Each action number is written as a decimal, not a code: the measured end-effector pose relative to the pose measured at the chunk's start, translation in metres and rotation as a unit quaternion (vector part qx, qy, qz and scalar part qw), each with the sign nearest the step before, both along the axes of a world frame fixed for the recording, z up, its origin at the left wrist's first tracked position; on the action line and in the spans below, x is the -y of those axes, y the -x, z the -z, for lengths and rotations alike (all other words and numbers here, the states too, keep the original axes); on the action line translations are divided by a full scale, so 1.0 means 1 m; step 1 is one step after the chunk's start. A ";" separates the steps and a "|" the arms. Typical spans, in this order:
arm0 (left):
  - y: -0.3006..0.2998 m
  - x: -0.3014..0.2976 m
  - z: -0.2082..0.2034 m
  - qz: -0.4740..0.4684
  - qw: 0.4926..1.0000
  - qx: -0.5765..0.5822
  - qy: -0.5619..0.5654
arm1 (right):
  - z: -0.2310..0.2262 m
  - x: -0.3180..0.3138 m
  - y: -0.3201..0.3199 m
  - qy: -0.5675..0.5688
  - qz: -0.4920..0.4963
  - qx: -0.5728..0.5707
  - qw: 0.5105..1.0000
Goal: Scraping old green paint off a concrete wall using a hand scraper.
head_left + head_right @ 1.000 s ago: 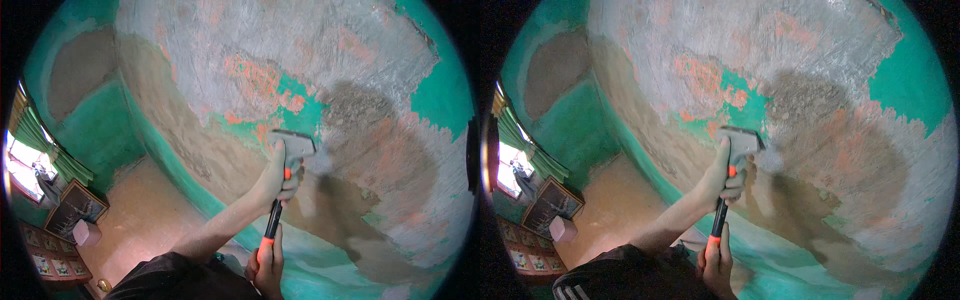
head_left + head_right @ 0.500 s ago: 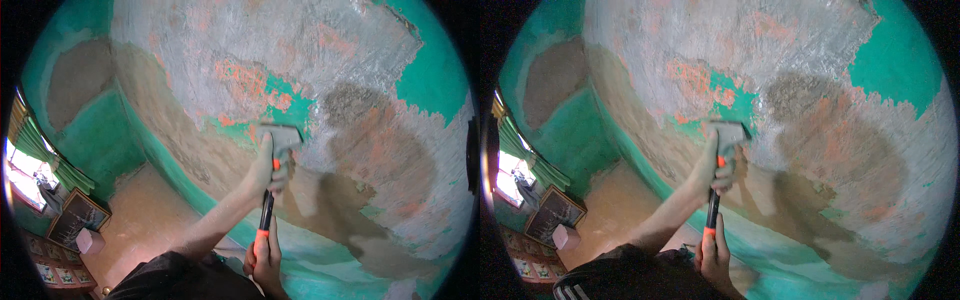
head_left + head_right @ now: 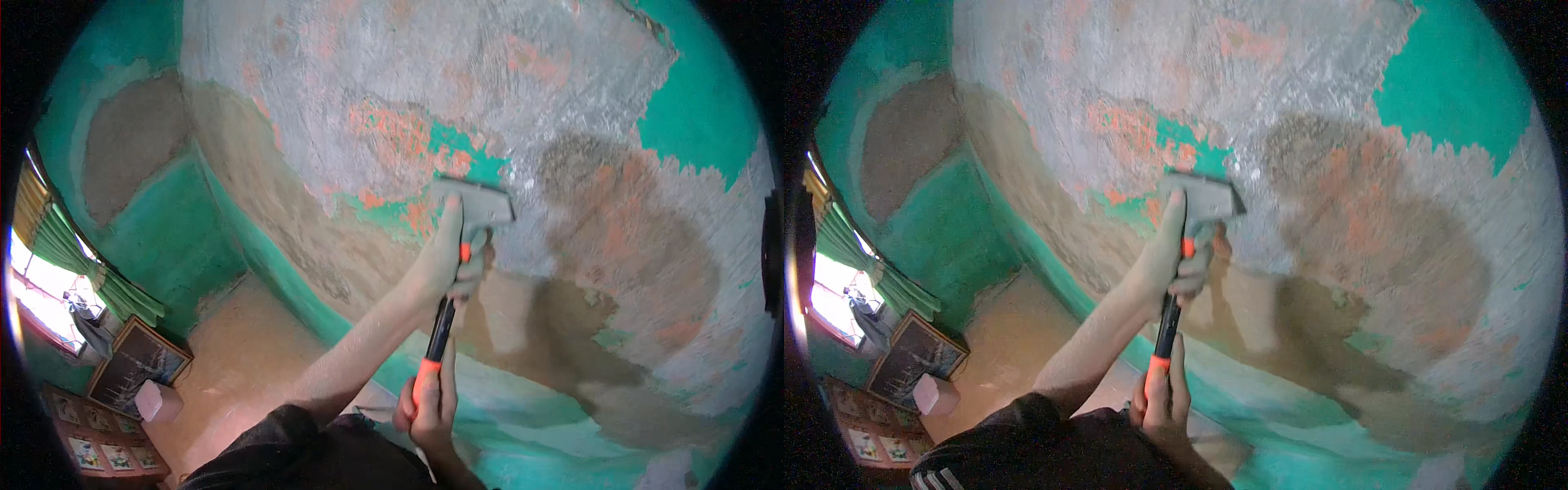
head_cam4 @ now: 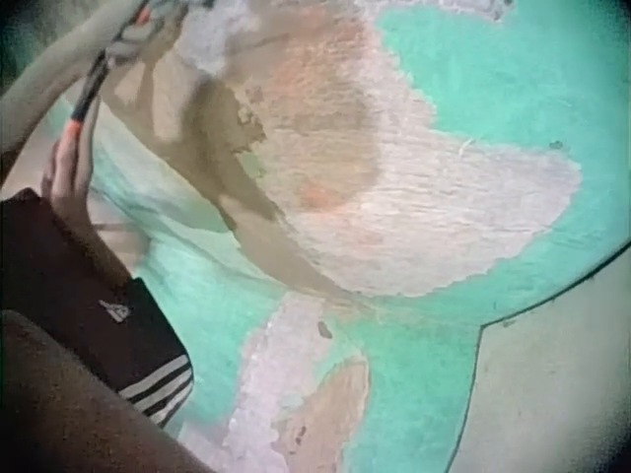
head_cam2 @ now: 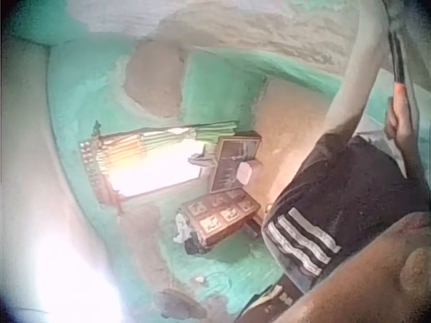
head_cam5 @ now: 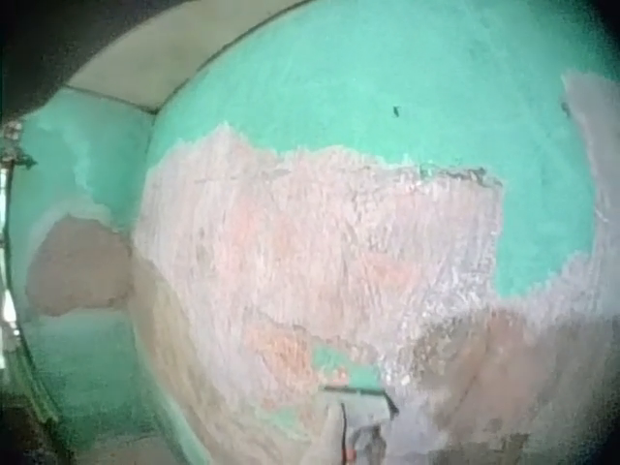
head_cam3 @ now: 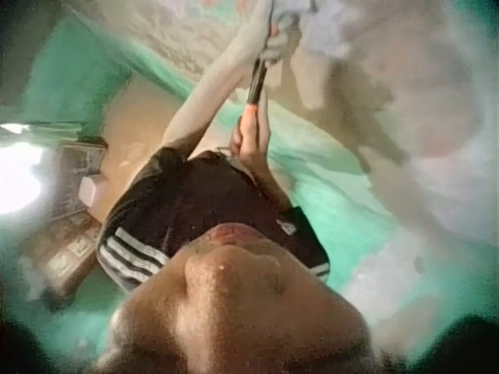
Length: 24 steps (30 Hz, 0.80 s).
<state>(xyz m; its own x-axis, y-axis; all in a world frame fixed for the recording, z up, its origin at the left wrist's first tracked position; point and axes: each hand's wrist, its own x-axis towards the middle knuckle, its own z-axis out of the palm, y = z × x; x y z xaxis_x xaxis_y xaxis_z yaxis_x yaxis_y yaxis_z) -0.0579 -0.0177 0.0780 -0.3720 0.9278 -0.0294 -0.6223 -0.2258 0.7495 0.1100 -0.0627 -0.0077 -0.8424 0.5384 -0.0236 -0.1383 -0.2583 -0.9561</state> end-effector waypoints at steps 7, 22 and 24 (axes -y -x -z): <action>-0.019 -0.007 0.020 0.010 0.998 -0.029 0.049 | 0.025 0.006 -0.014 0.024 0.036 0.021 0.999; -0.030 -0.016 0.023 -0.028 0.998 -0.034 0.037 | 0.008 -0.010 -0.035 0.007 0.016 0.053 0.998; -0.034 -0.017 0.022 -0.043 0.999 0.006 0.024 | 0.006 -0.014 -0.033 -0.007 0.021 0.033 0.999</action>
<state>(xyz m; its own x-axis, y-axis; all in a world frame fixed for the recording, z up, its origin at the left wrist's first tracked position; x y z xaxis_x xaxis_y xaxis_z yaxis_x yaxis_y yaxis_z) -0.0238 -0.0004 0.0558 -0.4505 0.8893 -0.0786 -0.6104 -0.2425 0.7540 0.1434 -0.0489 -0.0138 -0.8164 0.5731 -0.0710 -0.0851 -0.2410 -0.9668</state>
